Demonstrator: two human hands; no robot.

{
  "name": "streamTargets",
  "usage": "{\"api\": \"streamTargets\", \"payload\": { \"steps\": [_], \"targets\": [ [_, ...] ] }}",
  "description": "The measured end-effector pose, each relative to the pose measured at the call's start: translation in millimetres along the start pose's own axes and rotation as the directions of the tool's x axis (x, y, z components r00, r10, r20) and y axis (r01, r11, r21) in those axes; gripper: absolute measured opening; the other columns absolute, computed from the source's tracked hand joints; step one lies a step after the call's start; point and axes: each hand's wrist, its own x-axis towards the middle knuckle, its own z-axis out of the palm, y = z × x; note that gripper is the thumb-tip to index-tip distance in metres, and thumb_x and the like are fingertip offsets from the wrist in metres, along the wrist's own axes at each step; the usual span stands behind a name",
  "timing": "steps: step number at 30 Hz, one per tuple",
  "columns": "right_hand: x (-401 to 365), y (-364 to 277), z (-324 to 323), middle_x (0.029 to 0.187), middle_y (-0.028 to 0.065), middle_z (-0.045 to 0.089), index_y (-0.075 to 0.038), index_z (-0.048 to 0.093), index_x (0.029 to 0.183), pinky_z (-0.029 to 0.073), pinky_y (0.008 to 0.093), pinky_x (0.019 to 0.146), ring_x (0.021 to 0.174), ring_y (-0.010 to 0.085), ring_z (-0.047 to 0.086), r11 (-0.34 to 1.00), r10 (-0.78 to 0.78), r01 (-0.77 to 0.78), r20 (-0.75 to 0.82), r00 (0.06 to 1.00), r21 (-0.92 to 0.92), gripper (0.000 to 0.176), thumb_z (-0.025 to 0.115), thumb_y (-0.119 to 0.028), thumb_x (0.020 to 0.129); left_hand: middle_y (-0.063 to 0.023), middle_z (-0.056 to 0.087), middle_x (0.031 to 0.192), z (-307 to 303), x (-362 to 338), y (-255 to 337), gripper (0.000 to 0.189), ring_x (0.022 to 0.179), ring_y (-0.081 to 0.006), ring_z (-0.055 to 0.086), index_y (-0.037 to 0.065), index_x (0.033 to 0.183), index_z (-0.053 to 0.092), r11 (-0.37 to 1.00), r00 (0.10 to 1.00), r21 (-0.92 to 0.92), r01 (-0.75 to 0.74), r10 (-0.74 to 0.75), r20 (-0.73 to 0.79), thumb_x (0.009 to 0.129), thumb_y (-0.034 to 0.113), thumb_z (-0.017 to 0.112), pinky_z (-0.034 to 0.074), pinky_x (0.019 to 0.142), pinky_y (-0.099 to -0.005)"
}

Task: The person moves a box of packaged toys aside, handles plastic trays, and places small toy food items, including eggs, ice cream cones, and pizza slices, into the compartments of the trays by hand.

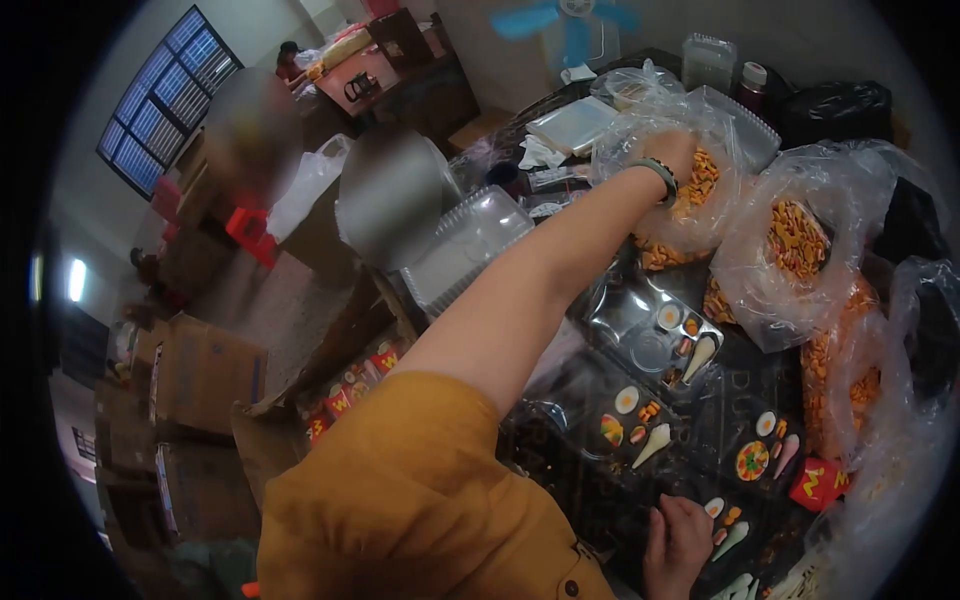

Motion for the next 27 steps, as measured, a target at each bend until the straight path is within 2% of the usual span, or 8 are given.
{"api": "streamTargets", "payload": {
  "steps": [5, 7, 8, 9, 11, 15, 18, 27],
  "targets": [
    [-10.4, -13.4, -2.1, 0.085, 0.0116, 0.059, 0.0, 0.061, 0.091, 0.042, 0.0301, 0.073, 0.079, 0.0238, 0.058, 0.999, 0.031, -0.031, 0.0, 1.0, -0.017, 0.016, 0.061, 0.002, 0.076, -0.0169, 0.064, 0.09, -25.8, -19.3, 9.0, 0.016, 0.072, -0.0251, 0.064, 0.002, 0.093, 0.062, 0.8, 0.968, -0.586, 0.127, -0.229, -0.103, 0.079, 0.009, 0.062, 0.051, 0.063, -0.0363],
    [-16.5, -0.6, -0.5, 0.086, 0.0114, 0.059, 0.0, 0.061, 0.091, 0.042, 0.0298, 0.074, 0.08, 0.0235, 0.058, 0.999, 0.035, -0.035, 0.005, 0.999, 0.014, 0.016, 0.061, 0.001, 0.076, -0.0092, 0.061, 0.076, -29.8, -25.4, 15.4, 0.014, 0.058, -0.0171, 0.057, 0.003, 0.089, 0.057, -0.154, 0.901, -0.976, 0.151, -0.384, 0.2, 0.08, 0.011, 0.064, 0.045, 0.047, -0.0256],
    [-22.6, 20.6, 3.6, 0.085, 0.0119, 0.059, -0.001, 0.062, 0.091, 0.043, 0.0308, 0.072, 0.079, 0.0251, 0.058, 1.0, 0.006, -0.006, -0.017, 1.0, 0.009, 0.017, 0.062, 0.002, 0.074, -0.0031, 0.053, 0.07, -45.8, -42.5, 17.8, 0.012, 0.054, -0.0112, 0.05, 0.006, 0.085, 0.053, -0.418, 0.908, -0.895, 0.157, -0.296, 0.297, 0.082, 0.013, 0.063, 0.036, 0.038, -0.016],
    [-26.5, 35.5, 8.1, 0.085, 0.0124, 0.06, -0.001, 0.063, 0.09, 0.045, 0.0319, 0.07, 0.078, 0.0268, 0.058, 1.0, -0.02, 0.02, -0.039, 0.999, 0.003, 0.018, 0.064, 0.002, 0.073, -0.0031, 0.053, 0.07, -49.2, -55.2, 11.1, 0.012, 0.054, -0.0112, 0.05, 0.006, 0.085, 0.053, -0.416, 0.908, -0.895, 0.159, -0.295, 0.299, 0.082, 0.013, 0.063, 0.036, 0.038, -0.016],
    [-21.6, 38.0, 8.9, 0.085, 0.0132, 0.06, -0.001, 0.063, 0.09, 0.045, 0.0316, 0.069, 0.078, 0.0273, 0.058, 0.998, -0.017, 0.018, -0.017, 1.0, 0.058, 0.017, 0.063, 0.002, 0.074, -0.004, 0.055, 0.07, -44.3, -88.5, 9.9, 0.012, 0.055, -0.0112, 0.053, 0.006, 0.087, 0.057, -0.789, 0.932, -0.569, 0.232, 0.013, 0.363, 0.084, 0.017, 0.061, 0.042, 0.04, -0.0175],
    [-6.1, 28.9, 12.1, 0.083, 0.0135, 0.06, 0.001, 0.062, 0.09, 0.046, 0.0304, 0.069, 0.077, 0.0272, 0.06, 0.986, -0.087, 0.092, -0.041, 0.995, 0.141, 0.014, 0.061, 0.001, 0.076, -0.0074, 0.058, 0.074, -41.1, -177.1, 12.5, 0.01, 0.063, -0.0158, 0.059, 0.006, 0.088, 0.058, -0.885, 0.821, -0.222, 0.408, 0.25, 0.514, 0.085, 0.016, 0.058, 0.054, 0.052, -0.022],
    [7.0, 30.2, 17.8, 0.084, 0.0132, 0.061, 0.002, 0.062, 0.091, 0.047, 0.0281, 0.068, 0.077, 0.0242, 0.061, 0.971, -0.168, 0.177, -0.066, 0.984, 0.162, 0.013, 0.062, -0.002, 0.078, -0.0094, 0.06, 0.078, -41.8, -233.1, 25.8, 0.009, 0.068, -0.02, 0.061, 0.005, 0.088, 0.058, -0.9, 0.795, -0.243, 0.362, 0.162, 0.585, 0.086, 0.014, 0.057, 0.056, 0.058, -0.0264],
    [63.8, 30.4, 69.2, 0.087, 0.0036, 0.063, 0.001, 0.062, 0.105, 0.046, 0.0206, 0.069, 0.075, 0.0079, 0.057, 0.808, 0.127, -0.107, 0.006, 0.992, 0.579, 0.024, 0.057, -0.016, 0.088, -0.0057, 0.06, 0.084, -48.9, -323.3, 37.8, 0.017, 0.075, -0.0164, 0.062, 0.007, 0.099, 0.055, -0.704, 0.807, -0.541, 0.461, 0.079, 0.585, 0.083, 0.007, 0.061, 0.053, 0.057, -0.0201]
  ]
}}
